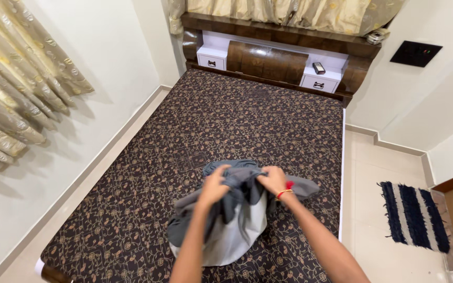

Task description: The person picks up a gray bedsheet from the floor and spreads it across a bed, smoothing out the fabric and tucking the edges by hand.

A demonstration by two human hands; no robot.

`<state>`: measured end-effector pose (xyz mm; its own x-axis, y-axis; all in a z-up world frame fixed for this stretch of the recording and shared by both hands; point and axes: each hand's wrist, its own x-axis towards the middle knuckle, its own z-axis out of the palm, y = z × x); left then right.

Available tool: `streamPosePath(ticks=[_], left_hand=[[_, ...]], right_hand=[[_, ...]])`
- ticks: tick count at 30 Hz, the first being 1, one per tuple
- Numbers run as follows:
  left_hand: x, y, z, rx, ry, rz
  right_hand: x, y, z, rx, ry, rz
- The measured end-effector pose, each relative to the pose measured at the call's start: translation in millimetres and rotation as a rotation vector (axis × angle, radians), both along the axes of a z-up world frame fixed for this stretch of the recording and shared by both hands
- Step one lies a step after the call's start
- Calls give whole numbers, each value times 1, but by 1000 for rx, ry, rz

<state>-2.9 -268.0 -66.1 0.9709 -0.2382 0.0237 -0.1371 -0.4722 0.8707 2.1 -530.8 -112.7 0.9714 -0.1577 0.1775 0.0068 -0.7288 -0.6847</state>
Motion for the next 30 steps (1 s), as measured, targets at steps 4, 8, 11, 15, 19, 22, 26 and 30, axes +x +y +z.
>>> streamPosePath(ticks=[4,8,11,15,19,22,26,30], left_hand=[[0,-52,-13,150,-342,11],[14,-32,5,140,-356,284],[27,8,47,82,-447,475],[38,70,92,120,-805,573],[38,123,121,-4,-731,747],[38,157,124,-63,-689,899],[39,217,114,-301,-806,1058],[36,271,84,-418,-690,1287]], right_hand=[[-11,32,43,-78,62,23],[-14,13,47,-129,121,9],[-9,-23,22,-84,28,-49],[16,-75,17,-363,-119,-187],[47,-113,45,-564,-216,-257],[63,-128,58,-558,-143,-288],[69,-161,48,-612,-102,-305],[62,-197,28,-607,-123,-368]])
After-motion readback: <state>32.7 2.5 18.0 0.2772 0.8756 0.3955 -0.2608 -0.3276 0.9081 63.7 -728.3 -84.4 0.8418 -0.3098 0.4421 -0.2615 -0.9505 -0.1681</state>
